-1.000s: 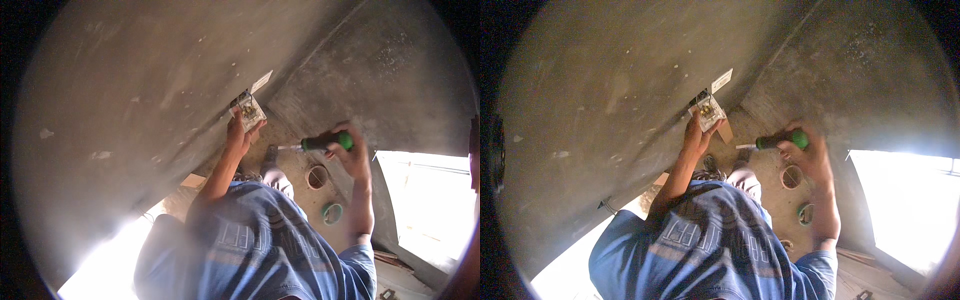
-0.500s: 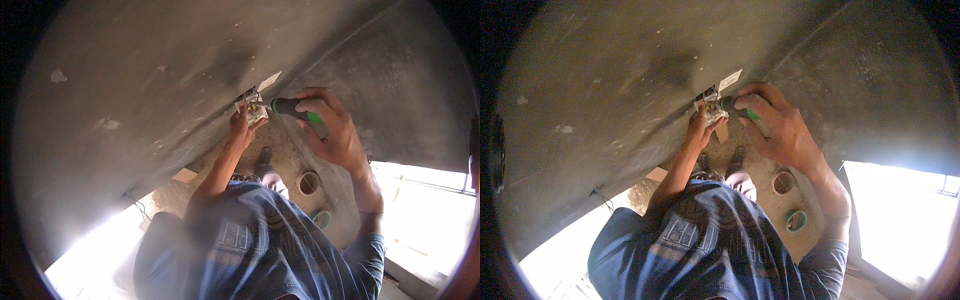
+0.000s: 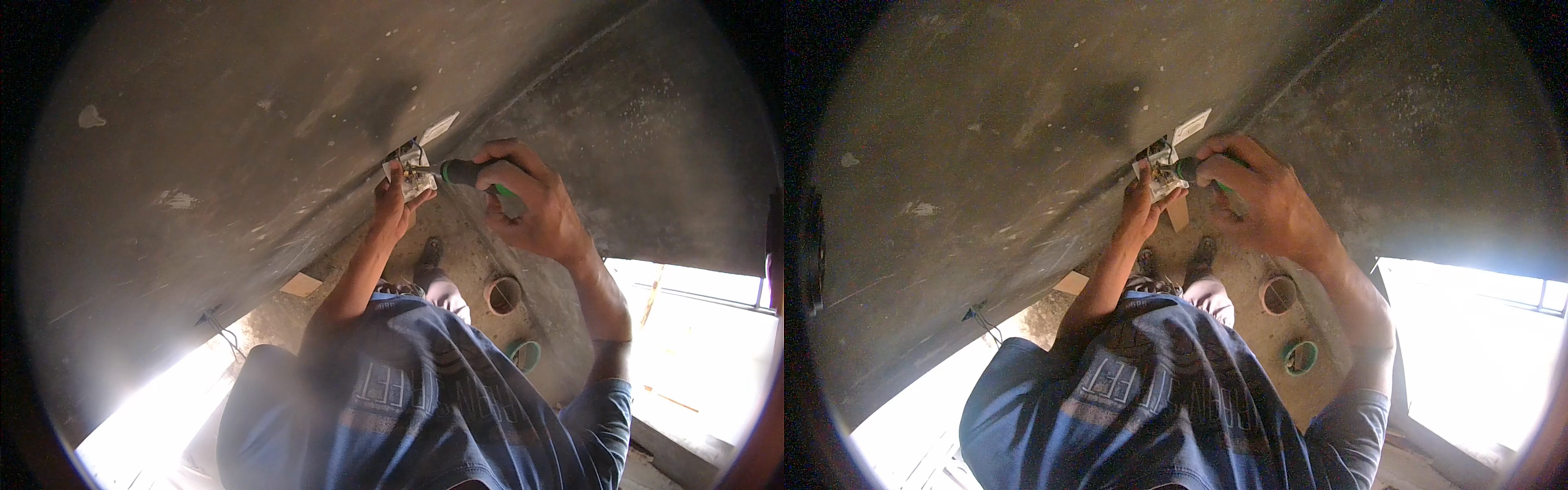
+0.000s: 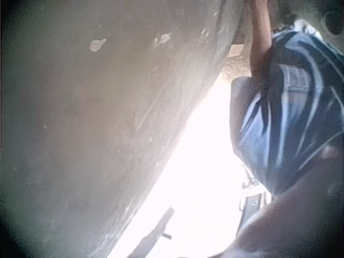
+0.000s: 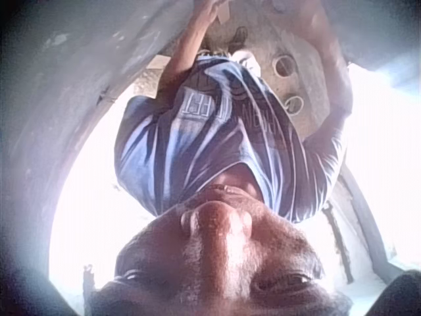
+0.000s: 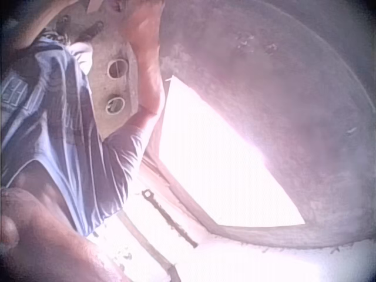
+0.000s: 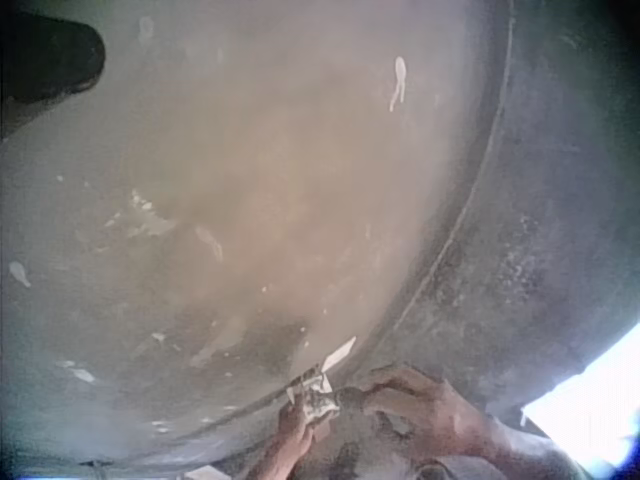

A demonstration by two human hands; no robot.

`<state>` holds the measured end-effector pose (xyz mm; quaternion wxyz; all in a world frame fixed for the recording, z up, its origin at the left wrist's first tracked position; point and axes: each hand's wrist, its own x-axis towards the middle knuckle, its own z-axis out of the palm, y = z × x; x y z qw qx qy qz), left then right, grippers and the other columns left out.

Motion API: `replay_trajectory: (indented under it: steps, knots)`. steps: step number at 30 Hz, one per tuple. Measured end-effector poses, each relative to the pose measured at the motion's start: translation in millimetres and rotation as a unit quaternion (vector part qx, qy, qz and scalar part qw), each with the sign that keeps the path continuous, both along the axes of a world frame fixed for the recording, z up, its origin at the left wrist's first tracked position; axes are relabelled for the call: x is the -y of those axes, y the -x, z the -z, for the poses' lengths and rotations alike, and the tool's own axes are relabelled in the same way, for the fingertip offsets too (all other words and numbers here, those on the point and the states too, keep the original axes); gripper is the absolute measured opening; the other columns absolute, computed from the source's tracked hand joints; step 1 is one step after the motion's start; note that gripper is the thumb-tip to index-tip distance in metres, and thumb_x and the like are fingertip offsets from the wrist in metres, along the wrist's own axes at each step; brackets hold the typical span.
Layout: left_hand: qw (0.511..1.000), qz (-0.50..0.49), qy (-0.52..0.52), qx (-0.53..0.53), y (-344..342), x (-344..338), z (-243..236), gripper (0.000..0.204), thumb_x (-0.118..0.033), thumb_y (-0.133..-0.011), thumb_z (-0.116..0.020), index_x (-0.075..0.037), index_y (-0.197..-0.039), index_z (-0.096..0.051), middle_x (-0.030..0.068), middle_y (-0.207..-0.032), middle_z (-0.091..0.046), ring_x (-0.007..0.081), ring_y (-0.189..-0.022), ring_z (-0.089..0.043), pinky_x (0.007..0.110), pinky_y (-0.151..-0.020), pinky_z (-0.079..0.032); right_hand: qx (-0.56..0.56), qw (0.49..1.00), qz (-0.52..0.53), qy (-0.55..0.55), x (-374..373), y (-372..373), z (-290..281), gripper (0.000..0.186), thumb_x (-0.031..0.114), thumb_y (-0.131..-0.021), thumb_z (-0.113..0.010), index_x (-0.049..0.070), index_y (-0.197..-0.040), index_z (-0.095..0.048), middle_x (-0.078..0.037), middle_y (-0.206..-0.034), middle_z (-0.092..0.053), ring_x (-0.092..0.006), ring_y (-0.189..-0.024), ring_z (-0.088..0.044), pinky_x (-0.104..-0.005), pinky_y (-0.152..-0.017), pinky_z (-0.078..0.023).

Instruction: The person installs electrical sockets by inserting them into wall openings and securing them using a screwdriver.

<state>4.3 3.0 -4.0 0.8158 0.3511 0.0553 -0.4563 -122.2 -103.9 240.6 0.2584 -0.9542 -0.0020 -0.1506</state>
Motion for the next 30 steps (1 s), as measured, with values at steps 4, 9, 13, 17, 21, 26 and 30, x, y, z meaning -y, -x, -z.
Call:
replay_trajectory:
  steps: [4, 9, 13, 17, 21, 26, 30]
  knots:
    - [1.000, 0.003, -0.008, 0.004, -1, -1, -1, 0.061, -0.045, -0.094, -0.057, 0.009, -0.119, -0.046, 0.0223, -0.109, -0.062, 0.0328, -0.091, -0.070, 0.040, -0.076, -0.066, -0.003, 1.000, -0.009, -0.006, 2, -3, 2, 0.032, -0.007, -0.068, -0.064, 0.006, -0.096, -0.059, -0.012, -0.114, -0.058, -0.0324, -0.104, -0.062, -0.0399, -0.081, -0.053]
    - [0.999, 0.000, -0.033, 0.001, -1, 0, -1, 0.062, -0.045, -0.094, -0.058, 0.010, -0.120, -0.047, 0.0231, -0.110, -0.062, 0.0329, -0.092, -0.069, 0.039, -0.076, -0.066, -0.014, 0.999, -0.027, -0.010, 2, -6, 0, 0.031, -0.007, -0.067, -0.063, 0.005, -0.094, -0.059, -0.012, -0.114, -0.058, -0.0319, -0.104, -0.061, -0.0393, -0.081, -0.053]
    - [0.999, -0.002, -0.038, 0.013, 0, 0, -4, 0.062, -0.045, -0.094, -0.058, 0.011, -0.118, -0.047, 0.0228, -0.108, -0.062, 0.0330, -0.092, -0.070, 0.038, -0.074, -0.066, -0.025, 0.999, -0.042, -0.021, 4, -8, 1, 0.030, -0.007, -0.066, -0.063, 0.005, -0.093, -0.058, -0.012, -0.114, -0.058, -0.0329, -0.106, -0.060, -0.0408, -0.083, -0.052]
    - [0.999, 0.004, -0.043, 0.005, -1, 0, -3, 0.060, -0.045, -0.095, -0.058, 0.010, -0.116, -0.049, 0.0217, -0.107, -0.063, 0.0314, -0.091, -0.070, 0.038, -0.073, -0.066, -0.025, 0.998, -0.052, -0.006, 4, -12, -1, 0.030, -0.007, -0.064, -0.063, 0.005, -0.092, -0.058, -0.013, -0.112, -0.058, -0.0344, -0.106, -0.058, -0.0426, -0.084, -0.052]
    - [0.998, -0.007, -0.056, 0.009, -1, 1, -8, 0.058, -0.045, -0.095, -0.057, 0.009, -0.115, -0.050, 0.0206, -0.106, -0.063, 0.0301, -0.089, -0.070, 0.037, -0.072, -0.066, -0.046, 0.997, -0.058, 0.012, 6, -16, -8, 0.028, -0.003, -0.070, -0.064, 0.005, -0.096, -0.058, -0.014, -0.110, -0.058, -0.0364, -0.105, -0.059, -0.0444, -0.084, -0.052]
    - [0.999, 0.002, -0.034, 0.009, -1, 0, -8, 0.056, -0.044, -0.095, -0.058, 0.007, -0.116, -0.050, 0.0192, -0.107, -0.063, 0.0293, -0.089, -0.070, 0.037, -0.071, -0.066, -0.155, 0.980, 0.042, 0.122, 1, -15, -12, 0.029, 0.011, -0.082, -0.068, 0.008, -0.109, -0.059, -0.016, -0.114, -0.057, -0.0355, -0.096, -0.065, -0.0442, -0.077, -0.055]
    - [0.997, -0.020, -0.066, 0.018, 3, 2, -11, 0.054, -0.043, -0.096, -0.057, 0.005, -0.120, -0.048, 0.0180, -0.110, -0.061, 0.0299, -0.093, -0.068, 0.038, -0.074, -0.066, -0.068, 0.985, 0.041, 0.153, -3, -14, -18, 0.035, 0.022, -0.088, -0.066, 0.012, -0.121, -0.058, -0.016, -0.116, -0.057, -0.0342, -0.083, -0.068, -0.0418, -0.068, -0.057]
